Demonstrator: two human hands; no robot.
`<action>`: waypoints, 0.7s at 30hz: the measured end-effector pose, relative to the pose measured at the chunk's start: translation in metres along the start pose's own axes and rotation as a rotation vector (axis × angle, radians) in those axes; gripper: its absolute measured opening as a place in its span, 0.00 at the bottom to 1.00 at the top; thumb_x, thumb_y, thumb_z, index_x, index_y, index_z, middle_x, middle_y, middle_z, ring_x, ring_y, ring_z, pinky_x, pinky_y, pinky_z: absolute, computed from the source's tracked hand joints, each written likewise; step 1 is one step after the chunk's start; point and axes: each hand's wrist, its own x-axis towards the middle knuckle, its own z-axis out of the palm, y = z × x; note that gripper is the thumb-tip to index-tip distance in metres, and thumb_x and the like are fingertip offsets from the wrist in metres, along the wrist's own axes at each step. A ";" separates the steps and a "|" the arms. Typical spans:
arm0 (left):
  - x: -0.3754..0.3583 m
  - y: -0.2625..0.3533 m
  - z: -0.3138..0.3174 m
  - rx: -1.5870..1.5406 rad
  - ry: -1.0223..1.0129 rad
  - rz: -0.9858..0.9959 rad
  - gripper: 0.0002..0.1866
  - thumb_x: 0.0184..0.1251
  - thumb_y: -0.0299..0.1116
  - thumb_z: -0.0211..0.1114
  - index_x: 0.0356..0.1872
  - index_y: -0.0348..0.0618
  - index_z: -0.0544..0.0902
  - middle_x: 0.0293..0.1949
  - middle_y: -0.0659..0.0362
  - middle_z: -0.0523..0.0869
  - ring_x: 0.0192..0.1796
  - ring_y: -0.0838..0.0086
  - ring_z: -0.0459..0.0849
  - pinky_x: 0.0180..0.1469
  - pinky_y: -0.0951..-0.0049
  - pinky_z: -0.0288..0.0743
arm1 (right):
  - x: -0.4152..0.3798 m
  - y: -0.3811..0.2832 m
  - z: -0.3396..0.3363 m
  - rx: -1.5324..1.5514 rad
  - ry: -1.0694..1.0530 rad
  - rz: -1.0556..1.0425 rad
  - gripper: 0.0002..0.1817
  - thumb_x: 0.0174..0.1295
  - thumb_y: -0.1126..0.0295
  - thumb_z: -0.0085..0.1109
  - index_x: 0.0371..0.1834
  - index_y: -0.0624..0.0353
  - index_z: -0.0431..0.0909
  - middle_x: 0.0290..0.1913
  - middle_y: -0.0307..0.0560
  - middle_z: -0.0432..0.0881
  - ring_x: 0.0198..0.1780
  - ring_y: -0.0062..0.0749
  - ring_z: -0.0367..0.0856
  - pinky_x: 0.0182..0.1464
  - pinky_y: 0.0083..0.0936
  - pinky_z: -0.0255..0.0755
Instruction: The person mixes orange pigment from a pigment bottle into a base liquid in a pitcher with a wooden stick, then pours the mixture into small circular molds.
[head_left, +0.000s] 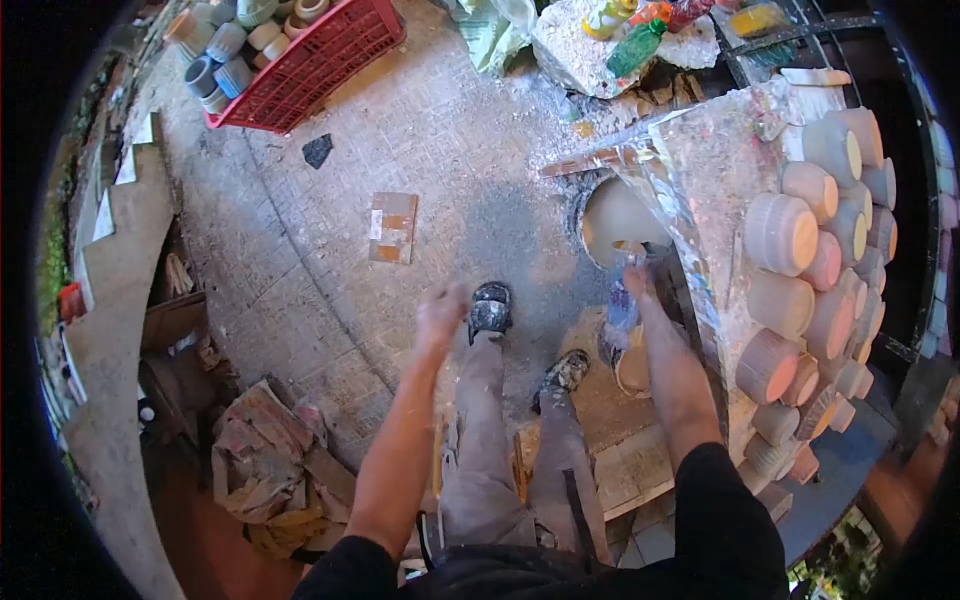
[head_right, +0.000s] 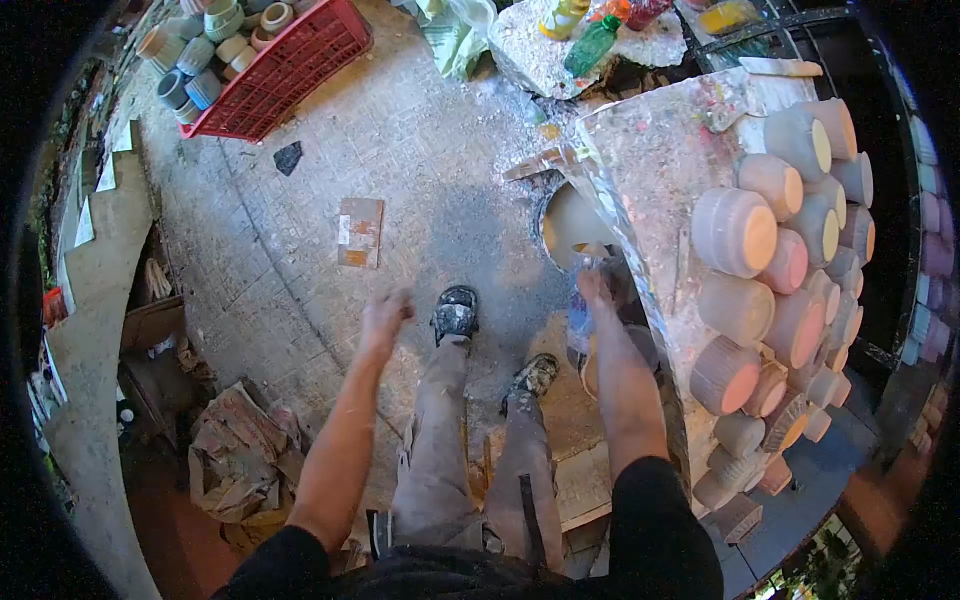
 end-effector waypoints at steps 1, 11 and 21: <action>-0.006 -0.004 -0.014 -0.217 0.134 0.008 0.16 0.59 0.39 0.58 0.20 0.36 0.77 0.17 0.62 0.76 0.22 0.78 0.73 0.25 0.75 0.66 | 0.019 0.004 0.008 -0.088 -0.042 -0.020 0.15 0.61 0.64 0.45 0.34 0.64 0.79 0.35 0.58 0.81 0.39 0.54 0.78 0.43 0.43 0.71; -0.069 -0.104 -0.174 -0.439 0.165 -0.342 0.14 0.69 0.36 0.49 0.21 0.50 0.64 0.15 0.67 0.61 0.14 0.80 0.60 0.16 0.78 0.53 | 0.106 0.015 0.034 -0.578 -0.429 -0.174 0.18 0.56 0.63 0.44 0.39 0.60 0.82 0.46 0.56 0.80 0.48 0.47 0.80 0.50 0.39 0.73; -0.128 -0.266 -0.244 -1.029 -0.374 -0.570 0.08 0.66 0.39 0.48 0.28 0.50 0.69 0.26 0.64 0.70 0.24 0.78 0.68 0.24 0.72 0.60 | 0.062 -0.008 0.003 -0.348 -0.322 0.023 0.17 0.55 0.63 0.46 0.39 0.59 0.81 0.45 0.57 0.80 0.47 0.46 0.80 0.47 0.41 0.74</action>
